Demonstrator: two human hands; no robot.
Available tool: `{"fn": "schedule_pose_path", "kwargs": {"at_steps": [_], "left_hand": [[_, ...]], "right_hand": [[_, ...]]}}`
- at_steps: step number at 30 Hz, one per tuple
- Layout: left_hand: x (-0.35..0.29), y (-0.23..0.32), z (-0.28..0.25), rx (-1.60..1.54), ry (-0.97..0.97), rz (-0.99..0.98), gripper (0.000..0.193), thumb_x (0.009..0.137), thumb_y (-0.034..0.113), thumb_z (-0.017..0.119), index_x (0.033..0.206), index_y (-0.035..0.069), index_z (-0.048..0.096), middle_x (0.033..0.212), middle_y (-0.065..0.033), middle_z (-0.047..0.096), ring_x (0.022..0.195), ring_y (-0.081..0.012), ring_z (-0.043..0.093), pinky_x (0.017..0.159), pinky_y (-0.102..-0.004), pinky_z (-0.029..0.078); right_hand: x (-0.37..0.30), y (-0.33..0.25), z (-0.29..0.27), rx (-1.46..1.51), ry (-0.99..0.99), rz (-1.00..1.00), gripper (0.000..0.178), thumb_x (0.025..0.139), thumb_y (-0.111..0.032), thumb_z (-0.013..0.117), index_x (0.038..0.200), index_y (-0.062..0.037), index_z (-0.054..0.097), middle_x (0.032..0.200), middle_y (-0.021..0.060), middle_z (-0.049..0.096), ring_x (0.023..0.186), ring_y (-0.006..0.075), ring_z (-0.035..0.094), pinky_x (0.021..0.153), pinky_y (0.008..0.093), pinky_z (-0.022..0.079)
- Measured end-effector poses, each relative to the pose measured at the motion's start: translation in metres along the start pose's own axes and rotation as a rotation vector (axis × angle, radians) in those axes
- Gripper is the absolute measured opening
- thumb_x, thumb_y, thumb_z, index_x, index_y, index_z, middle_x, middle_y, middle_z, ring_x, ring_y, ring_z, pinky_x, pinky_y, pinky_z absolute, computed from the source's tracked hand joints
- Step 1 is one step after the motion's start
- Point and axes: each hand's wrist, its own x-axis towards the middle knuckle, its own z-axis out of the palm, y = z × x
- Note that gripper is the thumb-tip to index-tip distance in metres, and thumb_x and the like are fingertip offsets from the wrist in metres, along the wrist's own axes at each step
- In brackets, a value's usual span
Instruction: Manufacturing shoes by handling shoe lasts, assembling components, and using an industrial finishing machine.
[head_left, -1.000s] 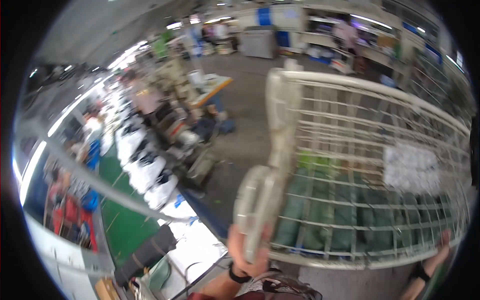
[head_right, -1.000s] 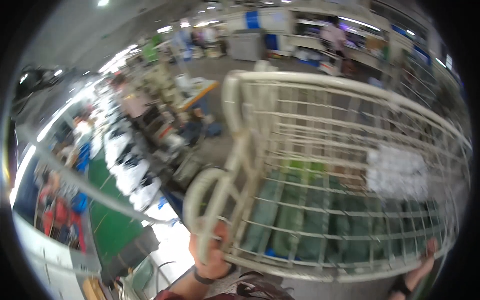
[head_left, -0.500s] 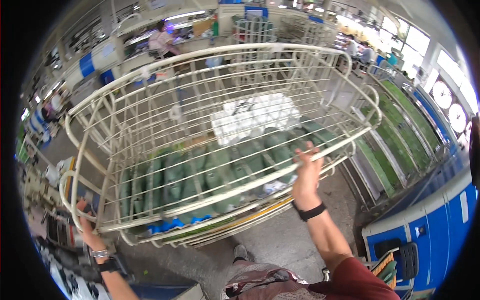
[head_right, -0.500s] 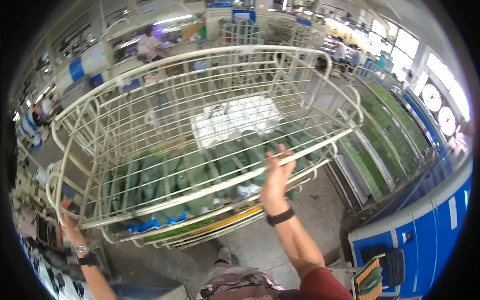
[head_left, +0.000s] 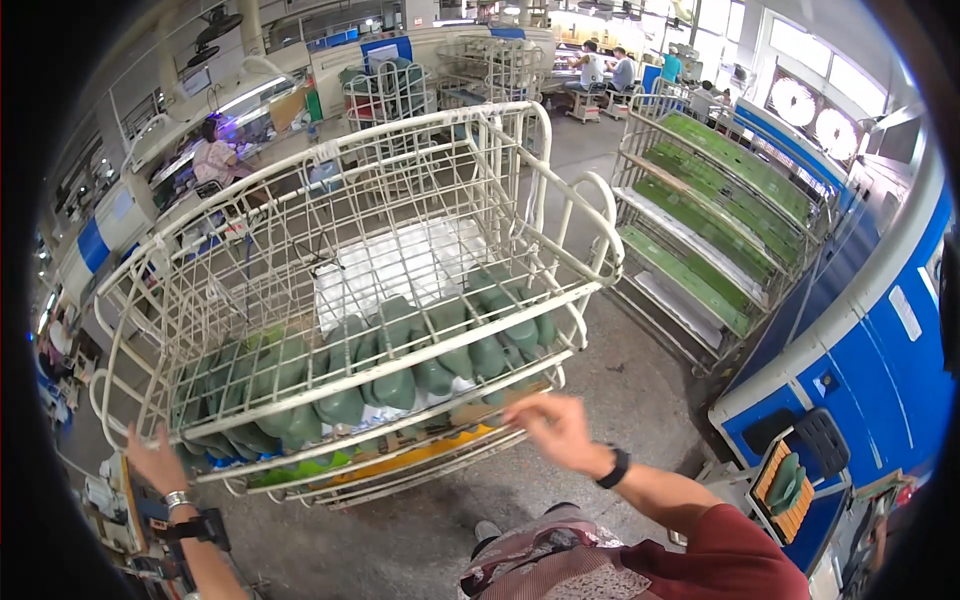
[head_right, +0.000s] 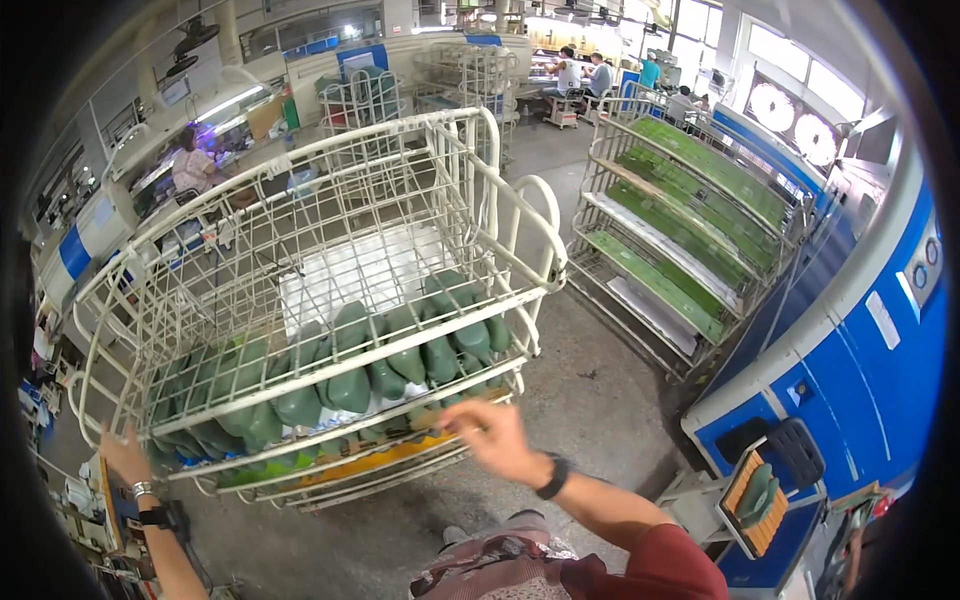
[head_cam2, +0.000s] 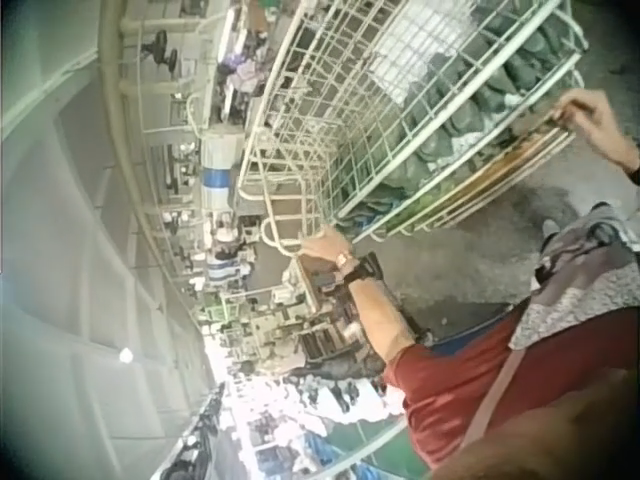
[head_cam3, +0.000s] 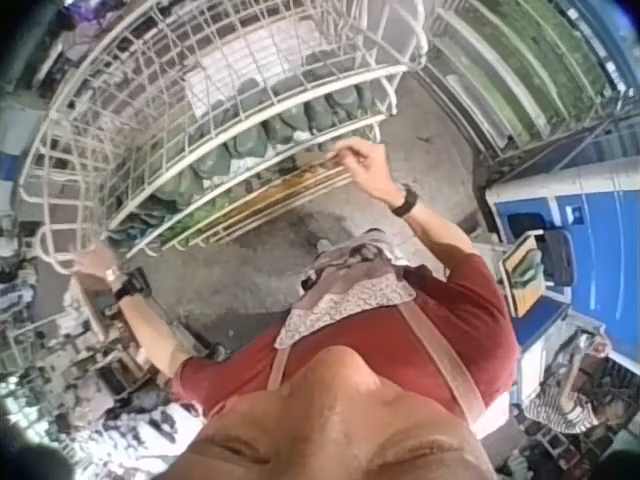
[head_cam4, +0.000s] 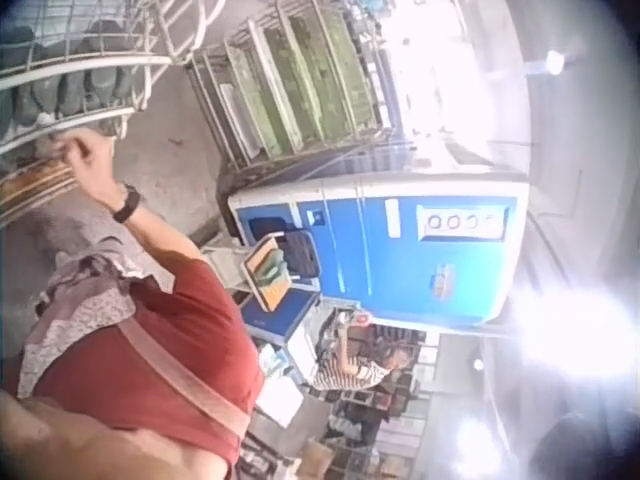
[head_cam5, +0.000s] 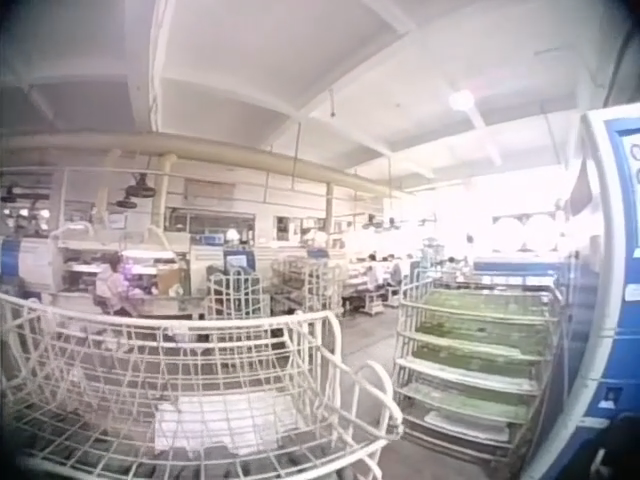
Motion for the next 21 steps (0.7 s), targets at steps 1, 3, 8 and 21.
{"fn": "schedule_pose_path", "kwargs": {"at_steps": [1, 3, 8, 21], "left_hand": [[-0.018, 0.049, -0.017, -0.289, -0.047, 0.060, 0.058, 0.094, 0.024, 0.071, 0.142, -0.001, 0.051, 0.143, -0.0226, 0.054, 0.133, -0.0381, 0.049, 0.113, -0.0460, 0.035], [-0.068, 0.169, -0.061, -0.626, -0.262, 0.024, 0.058, 0.093, 0.019, 0.070, 0.144, 0.002, 0.048, 0.147, -0.0174, 0.050, 0.136, -0.0308, 0.048, 0.114, -0.0458, 0.034], [-0.177, 0.409, -0.131, -0.908, -0.581, 0.295, 0.064, 0.083, 0.021, 0.073, 0.140, 0.002, 0.050, 0.139, -0.0188, 0.054, 0.127, -0.0341, 0.052, 0.105, -0.0457, 0.041], [-0.285, 0.627, -0.138, -1.041, -0.508, -0.325, 0.096, 0.068, 0.029, 0.080, 0.145, -0.011, 0.038, 0.121, -0.0187, 0.066, 0.102, -0.0212, 0.067, 0.068, -0.0254, 0.050]], "right_hand": [[-0.002, 0.009, -0.025, 0.140, 0.124, 0.075, 0.024, 0.092, 0.005, 0.053, 0.104, -0.0045, 0.072, 0.092, 0.0076, 0.076, 0.081, 0.0146, 0.071, 0.071, 0.0276, 0.059], [0.006, 0.039, -0.087, 0.166, 0.357, 0.145, 0.018, 0.095, 0.001, 0.053, 0.099, -0.0051, 0.069, 0.089, 0.0062, 0.074, 0.076, 0.0114, 0.067, 0.067, 0.0256, 0.055], [0.061, 0.121, -0.220, 0.076, 0.514, 0.363, 0.015, 0.098, -0.011, 0.059, 0.111, -0.0056, 0.063, 0.095, 0.0040, 0.071, 0.083, 0.0098, 0.065, 0.071, 0.0252, 0.051], [0.418, 0.359, -0.140, 0.303, -0.114, 0.315, 0.070, 0.101, -0.049, 0.055, 0.152, -0.0040, 0.040, 0.152, 0.0076, 0.044, 0.138, 0.0217, 0.043, 0.114, 0.0420, 0.033]]}}
